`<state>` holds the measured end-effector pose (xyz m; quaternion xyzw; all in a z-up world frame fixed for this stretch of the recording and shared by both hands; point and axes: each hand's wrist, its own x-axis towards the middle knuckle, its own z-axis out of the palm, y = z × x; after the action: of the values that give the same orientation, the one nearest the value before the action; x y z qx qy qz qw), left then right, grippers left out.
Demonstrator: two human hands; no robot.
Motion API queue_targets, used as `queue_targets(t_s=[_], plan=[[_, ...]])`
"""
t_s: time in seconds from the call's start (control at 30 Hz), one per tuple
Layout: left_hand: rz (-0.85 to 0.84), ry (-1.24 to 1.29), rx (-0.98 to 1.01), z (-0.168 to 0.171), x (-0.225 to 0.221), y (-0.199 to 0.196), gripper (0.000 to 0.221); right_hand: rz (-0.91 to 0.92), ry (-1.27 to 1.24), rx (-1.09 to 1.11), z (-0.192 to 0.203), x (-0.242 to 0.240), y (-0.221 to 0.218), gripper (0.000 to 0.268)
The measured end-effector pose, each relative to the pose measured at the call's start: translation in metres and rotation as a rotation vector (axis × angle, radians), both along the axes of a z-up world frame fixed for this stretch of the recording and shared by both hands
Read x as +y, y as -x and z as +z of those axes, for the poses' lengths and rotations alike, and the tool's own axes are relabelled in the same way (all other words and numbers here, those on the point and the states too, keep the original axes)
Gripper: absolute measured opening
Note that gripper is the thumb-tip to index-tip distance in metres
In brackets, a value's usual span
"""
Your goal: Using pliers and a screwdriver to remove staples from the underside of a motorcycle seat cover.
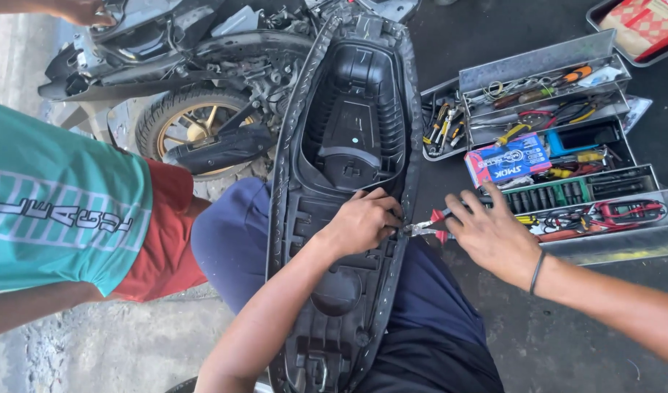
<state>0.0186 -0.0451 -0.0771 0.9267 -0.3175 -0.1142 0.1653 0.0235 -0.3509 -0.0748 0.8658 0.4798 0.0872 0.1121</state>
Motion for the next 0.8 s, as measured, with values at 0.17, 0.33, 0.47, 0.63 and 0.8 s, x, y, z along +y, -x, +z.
queue_targets(t_s=[0.17,0.33,0.47,0.63,0.8], plan=[[0.026,0.01,0.022,-0.001,0.001,-0.003,0.019,0.092,0.038,-0.039,0.002,0.015,-0.015,0.013],[0.04,0.029,0.051,0.008,0.005,-0.003,0.022,0.122,0.018,0.04,-0.025,0.004,-0.025,0.012],[0.043,0.064,0.075,0.014,0.009,0.002,0.026,-0.066,-0.29,0.672,-0.059,-0.023,-0.025,0.017],[0.039,0.064,0.083,0.013,0.01,0.007,0.02,-0.102,-0.472,0.875,-0.042,-0.05,-0.01,0.027],[-0.084,0.063,0.008,-0.001,0.007,0.008,0.02,-0.24,0.236,0.446,-0.067,-0.092,-0.01,0.061]])
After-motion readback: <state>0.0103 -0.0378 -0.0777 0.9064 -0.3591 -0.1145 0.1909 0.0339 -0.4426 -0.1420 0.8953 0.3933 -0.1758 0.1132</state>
